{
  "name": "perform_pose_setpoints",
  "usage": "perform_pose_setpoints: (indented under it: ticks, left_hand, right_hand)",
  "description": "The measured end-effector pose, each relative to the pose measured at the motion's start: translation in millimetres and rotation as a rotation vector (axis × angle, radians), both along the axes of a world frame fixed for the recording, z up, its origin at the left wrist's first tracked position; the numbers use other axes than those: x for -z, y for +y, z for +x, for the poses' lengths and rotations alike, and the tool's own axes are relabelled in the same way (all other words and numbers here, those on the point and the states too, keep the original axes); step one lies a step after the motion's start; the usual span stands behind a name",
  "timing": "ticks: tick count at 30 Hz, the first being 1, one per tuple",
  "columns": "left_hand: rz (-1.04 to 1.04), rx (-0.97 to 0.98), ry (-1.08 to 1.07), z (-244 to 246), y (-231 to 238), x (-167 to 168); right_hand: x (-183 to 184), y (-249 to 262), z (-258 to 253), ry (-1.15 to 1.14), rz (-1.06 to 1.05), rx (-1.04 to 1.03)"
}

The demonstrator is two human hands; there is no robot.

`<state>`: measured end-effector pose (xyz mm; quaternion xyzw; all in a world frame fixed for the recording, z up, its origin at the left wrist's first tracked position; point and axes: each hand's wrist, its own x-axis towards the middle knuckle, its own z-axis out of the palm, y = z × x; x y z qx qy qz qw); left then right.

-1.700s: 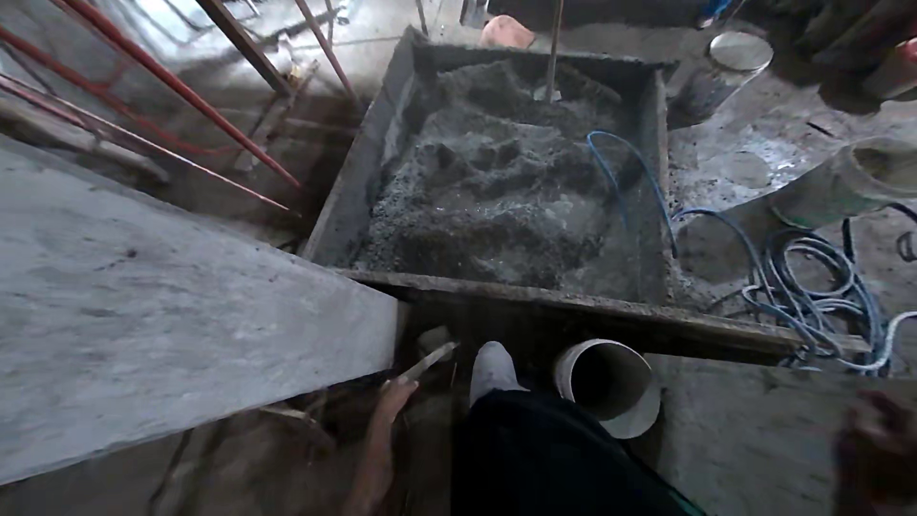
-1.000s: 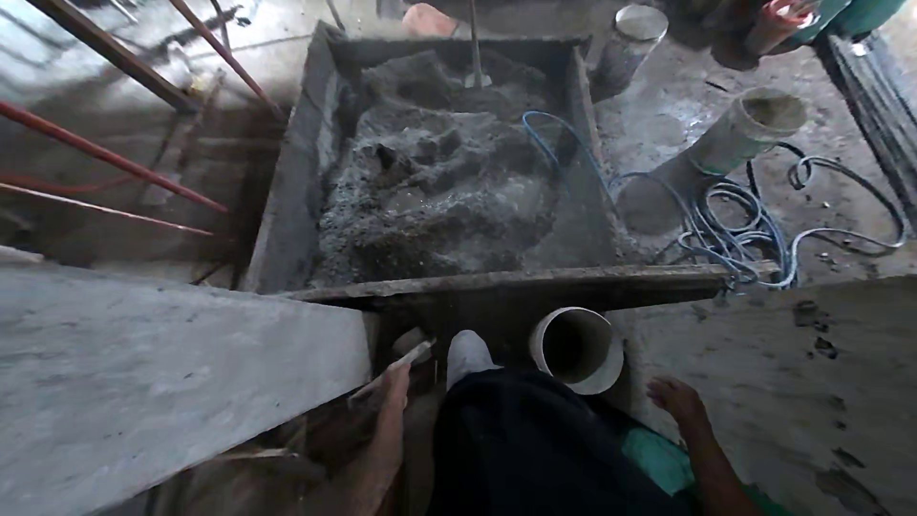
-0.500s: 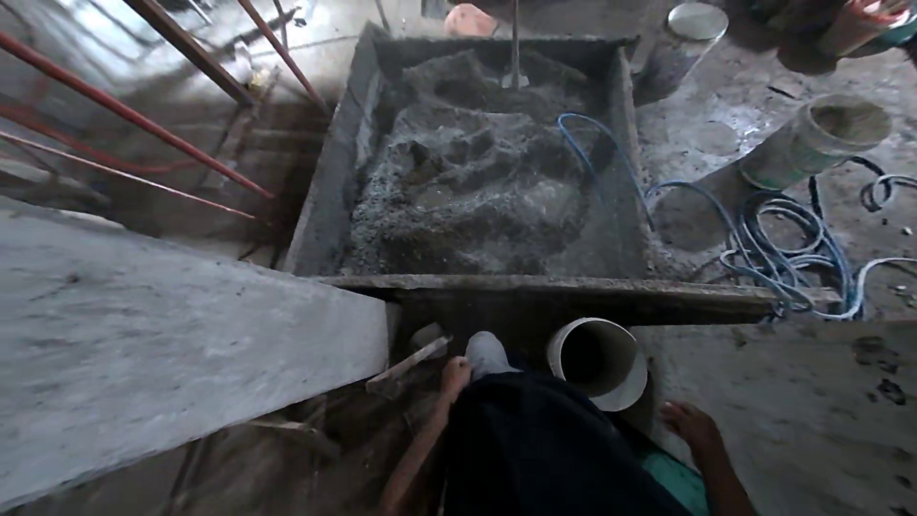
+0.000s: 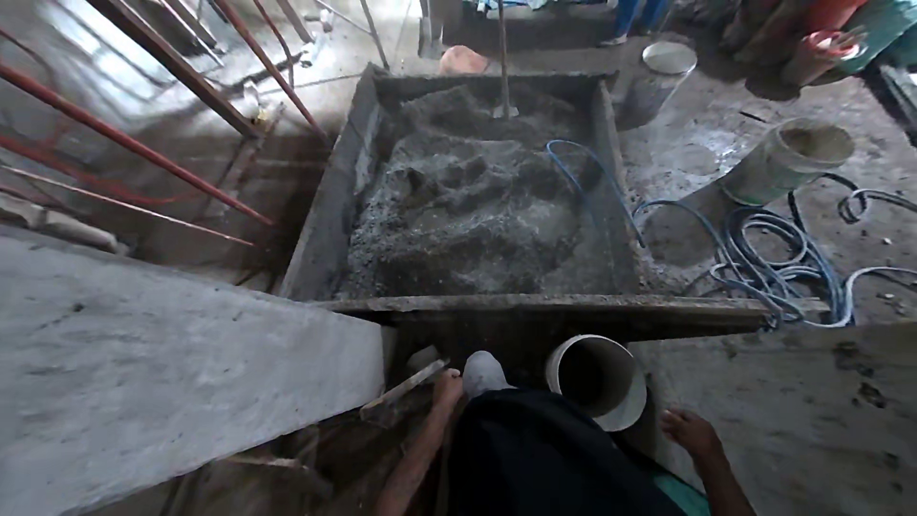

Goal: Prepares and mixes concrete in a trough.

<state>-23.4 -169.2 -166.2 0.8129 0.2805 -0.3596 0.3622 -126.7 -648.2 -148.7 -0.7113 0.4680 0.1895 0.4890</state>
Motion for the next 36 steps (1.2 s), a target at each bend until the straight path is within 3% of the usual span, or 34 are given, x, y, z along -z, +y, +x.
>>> perform_pose_setpoints:
  ticks: [14,27,36]
  left_hand:
    - [-0.023,0.124,0.012,3,-13,-2]
    - [-0.049,0.256,-0.016,3,-15,11]
    - [-0.062,0.225,-0.02,1,-7,10]
  right_hand:
    - [-1,10,-3,0.068,0.026,0.024]
    - [8,33,-39,0.104,0.08,0.116]
    - [20,46,-50,0.096,0.121,0.152]
